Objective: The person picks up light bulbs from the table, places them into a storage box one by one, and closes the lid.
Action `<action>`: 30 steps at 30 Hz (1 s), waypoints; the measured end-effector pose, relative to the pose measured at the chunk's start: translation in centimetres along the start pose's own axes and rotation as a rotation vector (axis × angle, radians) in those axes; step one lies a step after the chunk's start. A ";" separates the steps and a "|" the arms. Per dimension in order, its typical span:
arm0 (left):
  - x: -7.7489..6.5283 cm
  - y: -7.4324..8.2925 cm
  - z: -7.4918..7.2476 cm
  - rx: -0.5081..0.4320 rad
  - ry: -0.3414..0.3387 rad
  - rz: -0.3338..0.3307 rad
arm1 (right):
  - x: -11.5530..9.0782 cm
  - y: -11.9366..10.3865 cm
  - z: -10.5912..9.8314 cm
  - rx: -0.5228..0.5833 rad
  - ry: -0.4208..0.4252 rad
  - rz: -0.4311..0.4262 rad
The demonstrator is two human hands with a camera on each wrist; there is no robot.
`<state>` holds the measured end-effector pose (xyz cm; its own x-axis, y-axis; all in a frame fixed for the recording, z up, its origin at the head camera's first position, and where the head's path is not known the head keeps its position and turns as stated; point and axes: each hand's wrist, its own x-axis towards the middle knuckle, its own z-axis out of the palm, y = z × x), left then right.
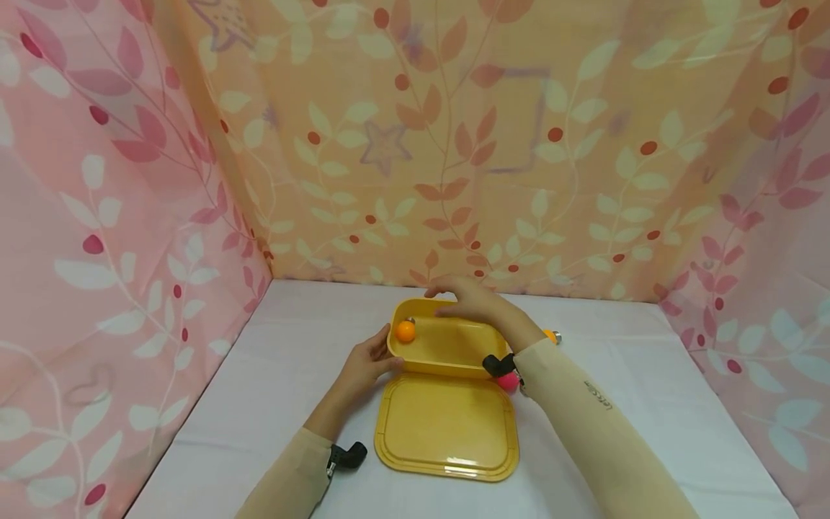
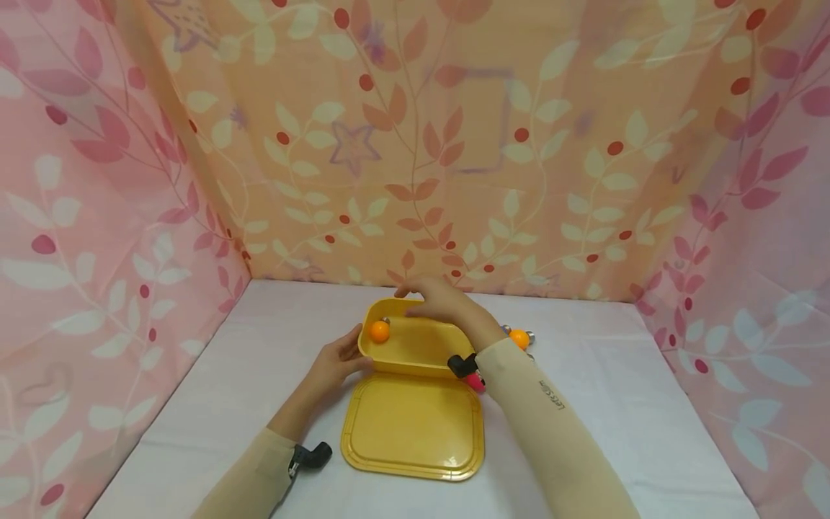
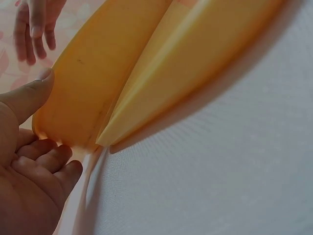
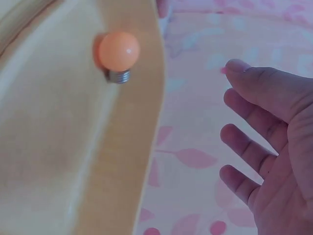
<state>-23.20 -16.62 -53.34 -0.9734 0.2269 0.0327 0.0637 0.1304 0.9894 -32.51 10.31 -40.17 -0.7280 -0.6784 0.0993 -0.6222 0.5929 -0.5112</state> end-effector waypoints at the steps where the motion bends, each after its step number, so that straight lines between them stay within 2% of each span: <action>1: 0.0 0.0 0.0 0.000 0.002 -0.001 | -0.6 -0.3 -0.3 0.008 0.013 0.004; 7: -0.1 0.0 0.0 -0.001 0.008 -0.008 | -4.2 -1.3 -0.9 0.073 0.109 0.022; 13: 0.1 -0.2 -0.1 -0.012 0.003 -0.001 | -7.7 -1.6 0.0 0.059 0.208 -0.026; 17: 0.2 -0.4 0.0 -0.003 -0.005 -0.001 | -10.0 -2.1 0.6 0.063 0.258 -0.001; 24: 0.2 -0.4 0.0 0.007 0.001 -0.002 | -13.1 -1.6 1.7 0.074 0.331 0.021; 30: 0.2 -0.3 0.2 -0.002 -0.002 -0.004 | -15.0 -0.9 2.6 0.068 0.361 0.034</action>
<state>-23.39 -16.45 -53.70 -0.9732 0.2282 0.0281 0.0590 0.1297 0.9898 -20.25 18.81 -43.42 -0.8103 -0.4546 0.3698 -0.5840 0.5741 -0.5739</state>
